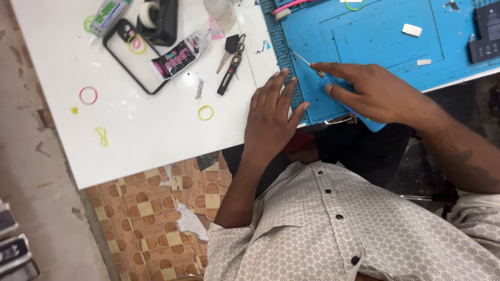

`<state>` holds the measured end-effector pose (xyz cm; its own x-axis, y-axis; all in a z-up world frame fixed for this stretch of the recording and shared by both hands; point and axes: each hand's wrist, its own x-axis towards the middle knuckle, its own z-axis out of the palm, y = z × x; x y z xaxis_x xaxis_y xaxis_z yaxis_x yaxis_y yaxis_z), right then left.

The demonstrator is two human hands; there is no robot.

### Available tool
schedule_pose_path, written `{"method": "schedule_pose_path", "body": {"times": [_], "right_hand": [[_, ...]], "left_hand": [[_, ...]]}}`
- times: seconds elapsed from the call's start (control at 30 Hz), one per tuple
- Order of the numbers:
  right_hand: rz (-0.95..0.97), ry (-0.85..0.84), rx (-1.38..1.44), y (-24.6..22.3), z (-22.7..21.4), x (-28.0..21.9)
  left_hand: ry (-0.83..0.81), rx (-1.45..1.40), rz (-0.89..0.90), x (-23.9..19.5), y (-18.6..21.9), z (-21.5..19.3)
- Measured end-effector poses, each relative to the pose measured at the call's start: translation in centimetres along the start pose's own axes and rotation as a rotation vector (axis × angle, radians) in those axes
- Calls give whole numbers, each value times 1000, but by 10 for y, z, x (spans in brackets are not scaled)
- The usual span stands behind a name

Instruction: The person picks up a small white electronic component and places it on a blue work mat. They then use a blue soldering iron to apply heat to the component's contacts, holding it steady with their left hand. The person continues to solder different points on the component throughout the clip.

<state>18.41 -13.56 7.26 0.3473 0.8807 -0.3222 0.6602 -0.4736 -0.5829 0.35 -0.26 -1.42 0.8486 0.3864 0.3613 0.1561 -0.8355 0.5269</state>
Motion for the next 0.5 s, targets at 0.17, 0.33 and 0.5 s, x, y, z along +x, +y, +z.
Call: {"method": "schedule_pose_path", "body": {"times": [0.17, 0.33, 0.5], "right_hand": [[-163, 58, -63, 9, 5, 0], [-177, 54, -43, 15, 4, 2], [-271, 95, -13, 21, 6, 1]], "left_hand": [[-16, 36, 19, -2, 5, 2], [-11, 48, 18, -2, 7, 3], [3, 89, 44, -3, 5, 8]]}}
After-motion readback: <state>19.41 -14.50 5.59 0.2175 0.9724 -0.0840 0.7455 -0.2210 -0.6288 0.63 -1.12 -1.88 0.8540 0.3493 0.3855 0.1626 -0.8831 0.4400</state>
